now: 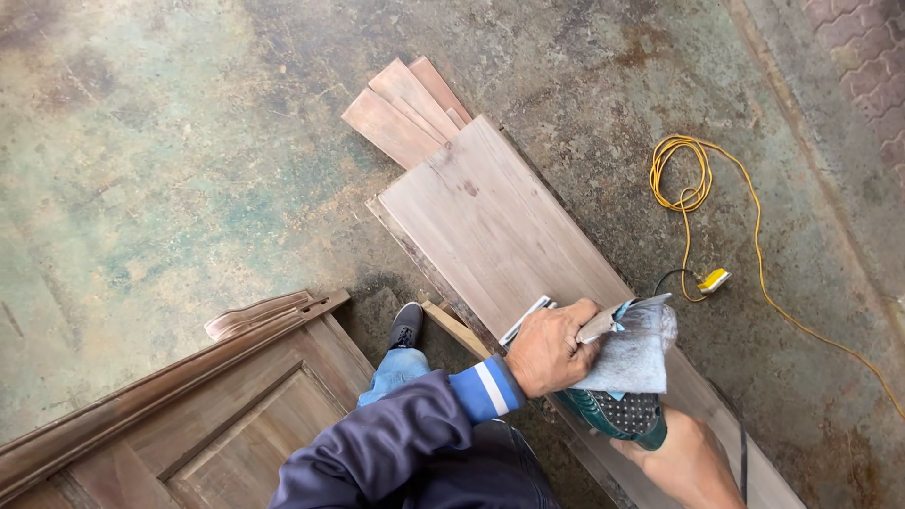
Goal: Manually sanding a wood plank and then using an electric orbital sander.
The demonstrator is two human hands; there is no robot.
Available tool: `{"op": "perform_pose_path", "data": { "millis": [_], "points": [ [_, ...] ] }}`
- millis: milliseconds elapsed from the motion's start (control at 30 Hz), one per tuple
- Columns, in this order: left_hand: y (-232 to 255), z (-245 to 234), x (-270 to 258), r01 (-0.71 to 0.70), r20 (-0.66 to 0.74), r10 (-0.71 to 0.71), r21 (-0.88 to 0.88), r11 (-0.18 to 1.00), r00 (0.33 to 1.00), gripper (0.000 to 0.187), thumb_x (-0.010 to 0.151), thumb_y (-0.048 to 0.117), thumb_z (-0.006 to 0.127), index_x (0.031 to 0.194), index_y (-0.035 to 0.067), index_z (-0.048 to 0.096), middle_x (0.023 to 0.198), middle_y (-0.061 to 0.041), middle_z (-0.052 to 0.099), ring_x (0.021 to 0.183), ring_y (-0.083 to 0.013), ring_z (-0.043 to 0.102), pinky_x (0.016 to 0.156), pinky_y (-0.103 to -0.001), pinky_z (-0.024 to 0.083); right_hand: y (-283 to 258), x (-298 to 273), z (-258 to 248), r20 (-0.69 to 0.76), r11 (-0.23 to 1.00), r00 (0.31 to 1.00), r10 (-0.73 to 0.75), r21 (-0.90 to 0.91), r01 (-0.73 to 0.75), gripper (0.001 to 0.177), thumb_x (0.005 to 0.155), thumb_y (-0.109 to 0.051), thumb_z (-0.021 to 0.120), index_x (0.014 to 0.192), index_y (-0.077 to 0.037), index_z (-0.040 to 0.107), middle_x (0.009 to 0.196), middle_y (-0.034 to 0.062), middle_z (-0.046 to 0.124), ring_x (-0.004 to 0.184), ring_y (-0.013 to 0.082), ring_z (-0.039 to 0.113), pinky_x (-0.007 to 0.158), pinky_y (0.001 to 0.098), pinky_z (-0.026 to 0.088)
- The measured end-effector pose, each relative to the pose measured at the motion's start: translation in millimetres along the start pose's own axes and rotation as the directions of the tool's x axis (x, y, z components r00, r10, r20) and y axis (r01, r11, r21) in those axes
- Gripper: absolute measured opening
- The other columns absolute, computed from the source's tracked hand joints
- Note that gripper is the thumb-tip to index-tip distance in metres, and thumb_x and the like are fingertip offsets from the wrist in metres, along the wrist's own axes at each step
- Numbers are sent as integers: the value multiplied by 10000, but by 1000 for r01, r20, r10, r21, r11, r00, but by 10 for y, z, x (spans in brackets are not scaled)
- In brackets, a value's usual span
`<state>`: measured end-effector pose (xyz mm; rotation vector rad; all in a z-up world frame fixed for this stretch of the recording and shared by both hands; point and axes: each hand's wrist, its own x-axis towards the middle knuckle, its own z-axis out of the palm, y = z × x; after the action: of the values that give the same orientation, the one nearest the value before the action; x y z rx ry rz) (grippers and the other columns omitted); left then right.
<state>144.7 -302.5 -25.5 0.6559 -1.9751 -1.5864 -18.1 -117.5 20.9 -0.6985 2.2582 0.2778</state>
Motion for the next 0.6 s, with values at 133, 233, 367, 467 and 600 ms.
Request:
{"op": "perform_pose_path", "data": {
  "millis": [133,233,367,467,600],
  "points": [
    [-96,-364,92,4,-90,-3,5,1000,996,112,907,139,645,967,75,576,767,-184,645,772,-422,666,700,-502,520,-540,-13,-134,-9,997,998,-55,60,56,451,644,-337,936,1016,-138,777,921,141,819,942,323,797,835,425,599],
    [-72,-702,167,-18,-151,15,-19,1000,988,100,919,127,642,963,66,576,771,-188,644,762,-422,673,680,-486,526,-917,-7,-232,-17,993,993,-114,-14,114,423,670,-366,934,987,-125,792,934,164,797,956,361,762,813,438,597],
    [-201,-1043,260,-2,-198,-6,-40,999,980,100,937,128,646,967,59,580,767,-190,641,740,-409,687,639,-458,526,-1399,26,-327,-43,989,988,-146,-21,146,423,636,-333,907,965,-97,781,926,180,779,948,380,746,800,456,586],
    [-304,-1280,328,42,-241,-50,-37,998,969,135,968,153,656,947,52,568,729,-186,627,676,-374,689,595,-430,516,-1692,86,-373,-75,971,969,-237,12,238,438,617,-320,907,929,-54,754,885,196,773,916,377,758,795,450,588],
    [-398,-1578,407,56,-313,-64,-33,998,948,156,1002,172,647,938,49,577,696,-165,623,566,-296,642,550,-404,487,-2133,77,-490,-24,974,974,-227,-19,226,402,654,-331,881,926,-62,755,882,187,778,887,378,762,812,456,581]
  ]
}}
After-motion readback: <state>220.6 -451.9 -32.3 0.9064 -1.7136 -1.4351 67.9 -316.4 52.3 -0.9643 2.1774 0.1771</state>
